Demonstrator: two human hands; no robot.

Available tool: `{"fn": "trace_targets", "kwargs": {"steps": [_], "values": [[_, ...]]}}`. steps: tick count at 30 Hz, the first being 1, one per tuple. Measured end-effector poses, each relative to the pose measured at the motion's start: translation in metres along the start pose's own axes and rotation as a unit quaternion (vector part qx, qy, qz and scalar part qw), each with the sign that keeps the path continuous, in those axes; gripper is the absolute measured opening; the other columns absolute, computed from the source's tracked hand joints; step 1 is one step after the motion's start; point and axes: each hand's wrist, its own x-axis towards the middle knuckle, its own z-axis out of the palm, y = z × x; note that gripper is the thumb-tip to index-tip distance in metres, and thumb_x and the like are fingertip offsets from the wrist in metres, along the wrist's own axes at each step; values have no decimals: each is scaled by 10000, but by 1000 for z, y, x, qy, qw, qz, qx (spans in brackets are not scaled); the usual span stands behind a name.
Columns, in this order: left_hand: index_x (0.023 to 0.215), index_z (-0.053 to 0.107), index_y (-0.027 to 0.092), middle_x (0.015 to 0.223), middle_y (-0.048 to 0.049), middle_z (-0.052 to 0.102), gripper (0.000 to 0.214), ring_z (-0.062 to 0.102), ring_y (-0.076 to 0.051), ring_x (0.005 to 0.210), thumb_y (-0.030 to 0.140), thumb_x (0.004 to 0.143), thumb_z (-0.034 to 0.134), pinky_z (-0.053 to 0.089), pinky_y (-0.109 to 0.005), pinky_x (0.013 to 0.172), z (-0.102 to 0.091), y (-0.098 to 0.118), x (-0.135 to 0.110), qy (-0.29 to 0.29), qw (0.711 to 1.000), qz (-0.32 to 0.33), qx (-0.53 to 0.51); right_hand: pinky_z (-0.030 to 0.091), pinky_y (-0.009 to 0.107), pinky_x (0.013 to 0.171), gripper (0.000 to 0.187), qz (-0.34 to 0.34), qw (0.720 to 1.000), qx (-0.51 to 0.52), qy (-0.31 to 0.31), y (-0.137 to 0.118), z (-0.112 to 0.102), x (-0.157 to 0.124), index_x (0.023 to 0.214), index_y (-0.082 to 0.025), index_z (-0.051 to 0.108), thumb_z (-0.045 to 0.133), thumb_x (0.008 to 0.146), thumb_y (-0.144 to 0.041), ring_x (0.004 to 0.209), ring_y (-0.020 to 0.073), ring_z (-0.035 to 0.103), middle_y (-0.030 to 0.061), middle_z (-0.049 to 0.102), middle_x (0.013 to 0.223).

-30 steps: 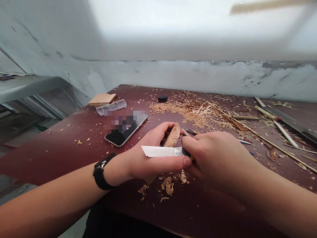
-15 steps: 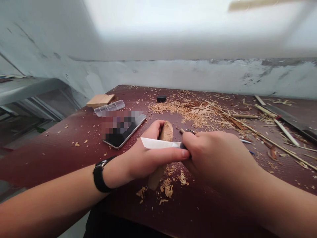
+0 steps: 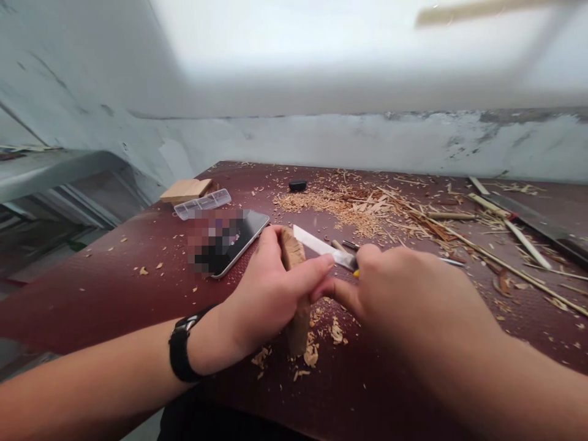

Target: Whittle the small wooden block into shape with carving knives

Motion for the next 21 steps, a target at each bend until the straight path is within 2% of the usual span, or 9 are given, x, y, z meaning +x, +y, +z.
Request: {"fn": "trace_targets", "kwargs": {"steps": [2,5,10,13,16,19,21], "values": [[1076,473,204,916,16,573,576,525,-103,772,525,800,864,436,-262,707,-2,-1,-1,24,999,6,24,255,300,494,507,3,1000,10,-12,2,1,3,791,-179,690,554,1027,-606,623,265,714,129,702,704],[1157,499,206,1026,-15,618,638,564,-125,843,528,770,893,440,-271,749,-7,0,2,0,999,2,43,231,307,505,546,1,1000,18,-7,6,5,7,891,-178,631,448,1045,-668,657,307,733,134,691,707],[1263,511,216,1121,-41,644,723,603,-149,918,525,747,912,455,-287,802,-18,2,8,-48,998,-16,34,242,316,525,428,-1,998,69,2,16,10,10,1006,-208,502,333,1088,-592,652,313,716,85,680,707],[1252,551,219,1149,-49,647,644,618,-160,951,464,771,902,471,-294,830,-23,2,11,-78,997,-11,27,303,325,570,321,-11,991,130,26,23,11,10,999,-224,472,366,1094,-512,692,279,693,70,695,772],[1318,534,236,1142,-42,633,678,613,-163,971,443,784,896,474,-300,856,-25,3,13,-112,993,-4,31,342,315,610,193,-86,973,214,23,28,9,9,953,-226,484,459,1070,-377,703,211,646,41,695,834],[1487,339,300,1085,-1,605,935,592,-149,977,472,768,912,455,-301,888,-24,5,12,-115,993,-4,-2,327,299,612,215,-190,948,254,6,30,8,8,893,-225,515,448,1078,-313,678,163,585,11,669,827],[1523,247,330,1063,18,572,1027,576,-139,977,483,761,918,449,-302,899,-22,5,10,-130,991,-12,-19,315,296,620,226,-221,945,242,14,30,10,10,874,-223,530,451,1078,-277,669,153,565,1,653,815]]}}
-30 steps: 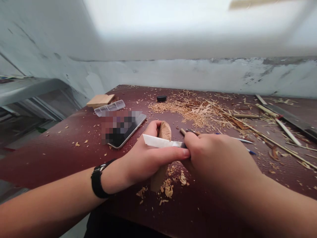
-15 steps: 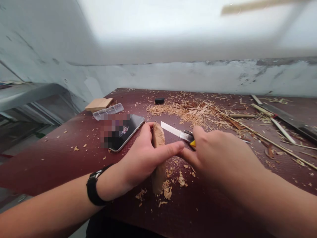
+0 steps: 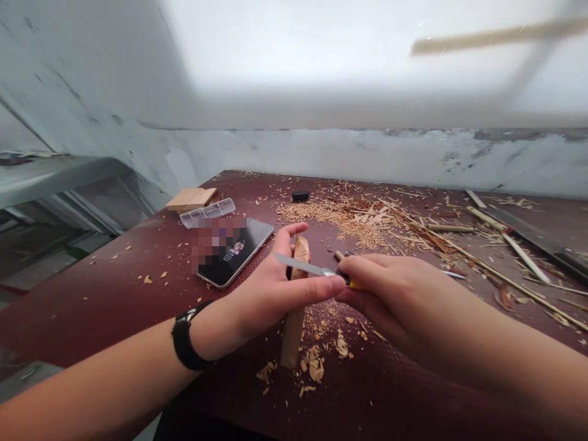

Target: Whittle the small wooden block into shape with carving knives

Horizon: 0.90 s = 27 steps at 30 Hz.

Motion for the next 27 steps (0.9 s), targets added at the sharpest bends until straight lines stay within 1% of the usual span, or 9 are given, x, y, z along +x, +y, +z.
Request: {"fn": "trace_targets", "kwargs": {"steps": [3,6,8,10,14,17,20,24,27], "values": [[1519,260,334,1123,3,539,1017,574,-151,1027,473,760,923,468,-325,938,3,0,-2,-37,999,-13,-17,283,300,614,194,-19,998,-60,16,3,3,2,862,-218,538,507,1052,-242,646,150,547,-4,637,804],[1502,309,324,1191,-18,520,983,579,-178,1085,497,750,919,498,-333,947,4,0,-4,-52,998,-27,-39,217,314,578,306,-43,990,-124,56,4,5,0,804,-218,512,530,1068,-372,570,150,488,-9,602,731],[1476,353,309,1228,-34,515,929,581,-184,1082,518,757,903,522,-313,907,4,2,-5,-63,997,-28,-37,184,324,564,388,-55,983,-156,85,1,5,-2,779,-225,502,523,1071,-480,531,157,459,-10,579,687],[1454,379,306,1221,-41,523,856,582,-177,1036,498,787,880,539,-293,850,5,3,-6,-87,996,-18,-22,180,329,562,400,-63,976,-181,107,-2,5,-5,786,-230,519,519,1062,-519,528,171,471,-7,576,681],[1417,400,288,1134,-31,553,747,583,-157,952,429,831,840,534,-268,778,8,7,-8,-131,991,4,16,214,338,572,299,-72,965,-210,138,-10,3,-7,780,-235,552,519,1030,-395,534,187,487,-2,586,688],[1471,354,313,1145,-10,578,814,583,-132,932,386,822,839,526,-250,788,11,9,-11,-124,992,-4,7,229,344,568,236,-81,961,-218,151,-14,3,-7,788,-233,582,505,992,-324,517,195,486,2,597,679],[1507,324,334,1142,8,588,872,587,-119,930,370,816,855,532,-247,823,11,8,-12,-122,992,-15,-5,239,346,559,188,-82,962,-220,139,-17,4,-6,804,-225,599,506,962,-265,512,205,509,15,613,685],[1462,355,273,1087,9,578,773,577,-107,932,403,867,832,522,-250,855,10,5,-9,-132,991,21,1,226,341,543,121,-82,961,-233,127,-17,6,-5,799,-226,582,588,916,-200,498,207,520,11,612,681],[1393,407,236,1066,6,589,655,562,-105,941,395,899,807,506,-248,834,11,4,-7,-126,991,47,7,206,338,538,154,-74,963,-227,128,-15,7,-4,773,-237,544,606,901,-179,472,197,502,-10,576,636]]}}
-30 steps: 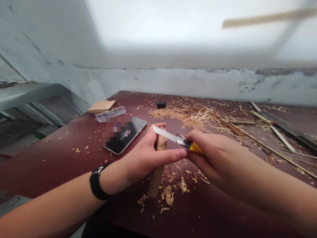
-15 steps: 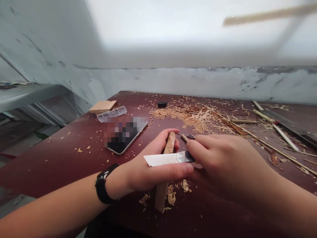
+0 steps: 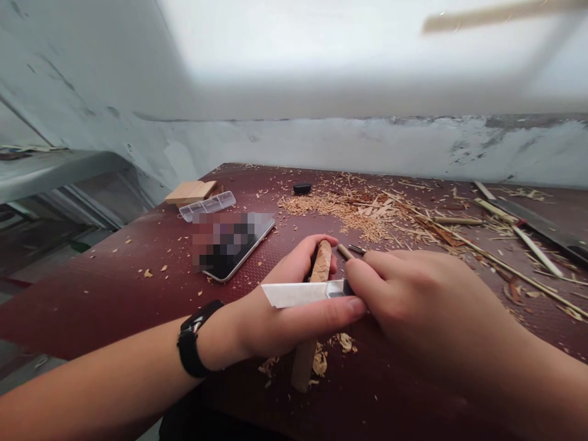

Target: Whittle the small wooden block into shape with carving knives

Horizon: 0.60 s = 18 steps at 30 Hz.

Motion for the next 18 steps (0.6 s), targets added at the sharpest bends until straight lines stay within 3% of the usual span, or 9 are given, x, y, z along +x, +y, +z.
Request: {"fn": "trace_targets", "kwargs": {"steps": [7,10,13,18], "values": [[1276,405,212,1010,23,578,589,552,-89,893,388,896,819,497,-239,786,5,-1,-2,18,999,-14,-35,214,317,502,202,33,999,16,-2,-4,2,-4,729,-240,504,631,801,-100,438,183,525,-19,583,607],[1235,405,221,989,25,593,599,575,-87,877,372,866,852,518,-229,774,12,-6,-2,67,995,-18,-68,245,319,493,195,66,998,-4,7,-8,4,-7,762,-249,521,627,760,-85,450,195,575,-27,592,598],[1202,376,241,892,45,603,584,588,-76,767,383,876,839,507,-207,693,18,-12,-2,134,989,-11,-70,233,311,473,189,94,994,-51,5,-10,6,-7,753,-251,501,674,798,-191,415,206,562,-25,562,553],[1255,405,240,979,18,638,703,630,-114,880,440,795,897,539,-227,755,12,-7,0,101,994,-22,-42,265,313,462,233,55,997,-36,37,-7,3,-5,753,-256,495,721,811,-265,420,200,544,-31,548,581]]}}
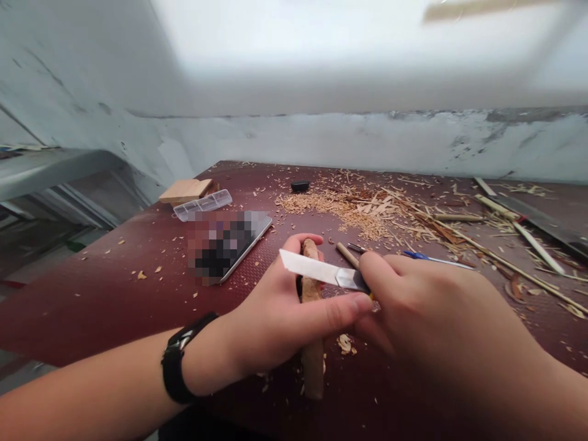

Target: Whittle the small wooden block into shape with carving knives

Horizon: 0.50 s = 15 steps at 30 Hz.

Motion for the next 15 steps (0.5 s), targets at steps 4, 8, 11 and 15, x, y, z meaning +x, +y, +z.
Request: {"fn": "trace_targets", "kwargs": {"steps": [4,8,11,15], "values": [[1351,435,236,1132,-21,644,750,631,-131,944,433,792,893,554,-259,790,-8,15,-1,-59,997,-23,46,246,331,482,219,-29,999,40,8,1,-3,0,697,-267,461,590,826,-145,422,190,490,-27,535,584],[1363,457,199,1218,-71,647,741,652,-220,1107,504,815,852,575,-354,921,-13,20,-3,-71,985,20,155,257,330,508,252,-46,997,57,7,-1,-2,-2,667,-254,456,501,775,-32,441,182,481,-16,538,585],[1528,335,207,1284,-116,621,1001,654,-290,1152,603,770,855,582,-434,945,-14,16,-4,-49,978,4,202,261,336,520,258,-44,997,56,5,0,-1,-3,669,-252,467,502,794,-30,451,184,493,-14,550,594],[1576,281,232,1284,-120,635,1019,662,-303,1147,636,805,809,587,-466,954,-11,9,-3,-42,979,-1,198,258,343,530,250,-49,998,40,-7,5,-2,-2,676,-250,479,522,798,-36,459,194,499,-12,557,592]]}}
